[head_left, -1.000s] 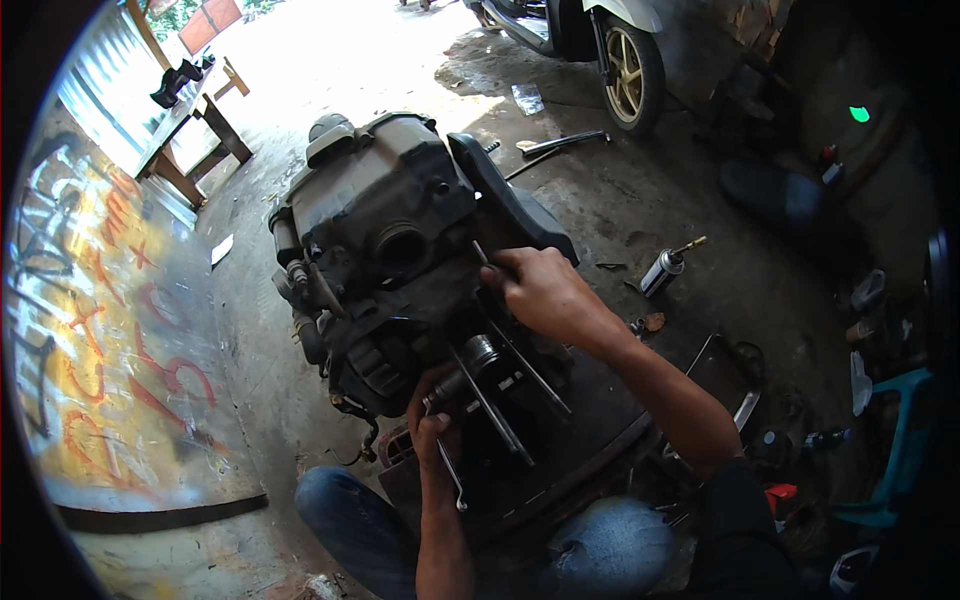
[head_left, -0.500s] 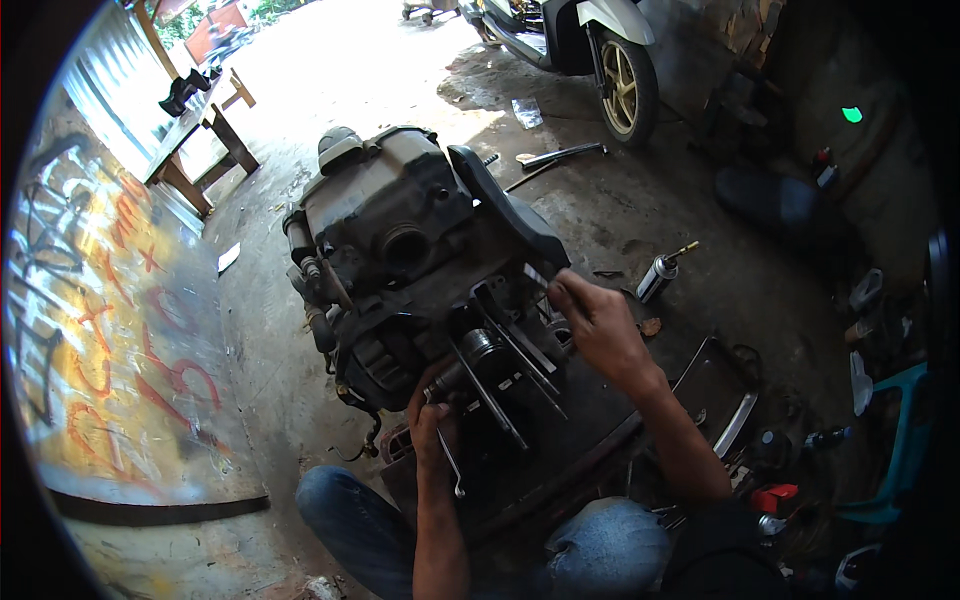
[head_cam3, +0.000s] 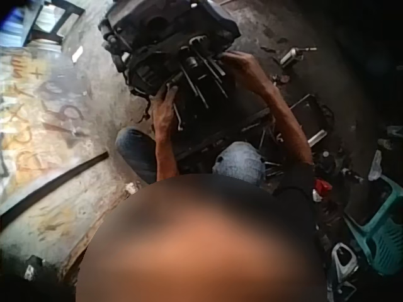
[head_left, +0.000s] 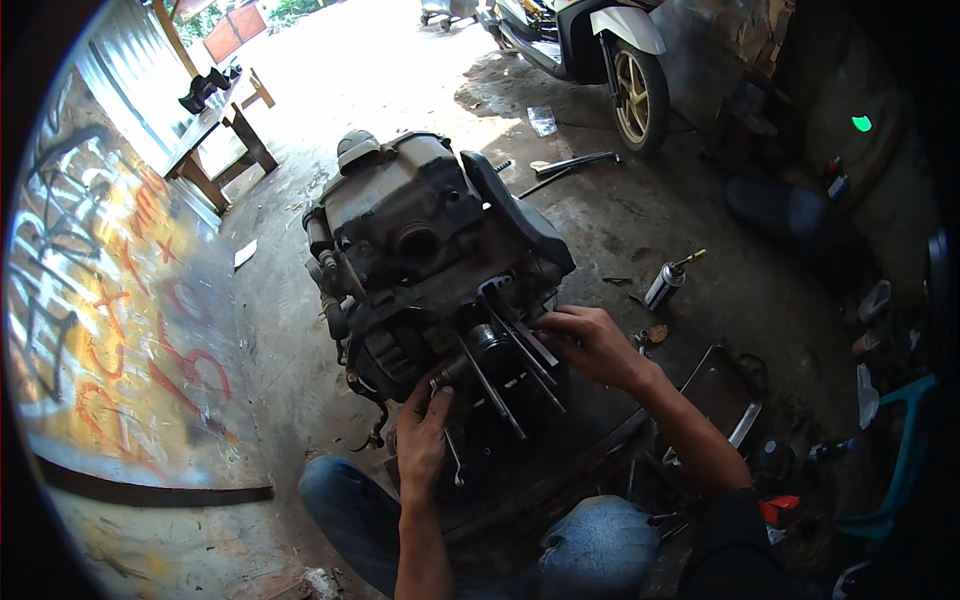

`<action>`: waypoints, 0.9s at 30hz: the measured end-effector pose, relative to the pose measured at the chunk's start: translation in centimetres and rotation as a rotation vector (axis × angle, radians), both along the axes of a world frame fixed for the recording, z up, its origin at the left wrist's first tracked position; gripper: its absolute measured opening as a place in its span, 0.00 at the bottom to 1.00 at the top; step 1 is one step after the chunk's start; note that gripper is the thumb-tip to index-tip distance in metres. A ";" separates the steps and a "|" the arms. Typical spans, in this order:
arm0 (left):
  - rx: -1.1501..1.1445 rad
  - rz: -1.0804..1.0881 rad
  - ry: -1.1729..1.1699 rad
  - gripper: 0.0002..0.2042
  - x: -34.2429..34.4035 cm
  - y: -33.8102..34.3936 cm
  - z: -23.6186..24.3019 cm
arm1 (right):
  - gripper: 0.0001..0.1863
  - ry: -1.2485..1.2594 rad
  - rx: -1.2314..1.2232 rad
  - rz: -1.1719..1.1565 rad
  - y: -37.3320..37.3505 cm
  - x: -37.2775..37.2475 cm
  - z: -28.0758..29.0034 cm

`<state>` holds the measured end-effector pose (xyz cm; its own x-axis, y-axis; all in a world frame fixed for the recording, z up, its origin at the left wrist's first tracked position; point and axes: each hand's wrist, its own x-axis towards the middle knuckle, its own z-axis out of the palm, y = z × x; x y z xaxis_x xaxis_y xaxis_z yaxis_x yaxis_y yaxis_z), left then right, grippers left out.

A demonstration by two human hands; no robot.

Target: Inspecting and aligning internal components of a disassembled motorcycle engine block.

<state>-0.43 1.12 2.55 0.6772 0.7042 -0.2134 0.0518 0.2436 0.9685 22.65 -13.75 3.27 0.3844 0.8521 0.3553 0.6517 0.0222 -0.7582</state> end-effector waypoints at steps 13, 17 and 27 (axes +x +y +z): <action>0.024 0.058 0.367 0.26 1.2 -2.0 3.3 | 0.12 -0.143 0.042 0.047 0.8 2.5 -1.2; 0.211 0.101 0.334 0.29 1.5 -2.0 2.0 | 0.16 -0.368 0.071 0.080 1.3 3.5 -0.9; 0.251 0.082 0.325 0.28 2.1 -2.1 2.6 | 0.21 -0.798 0.302 0.016 2.1 4.3 -2.5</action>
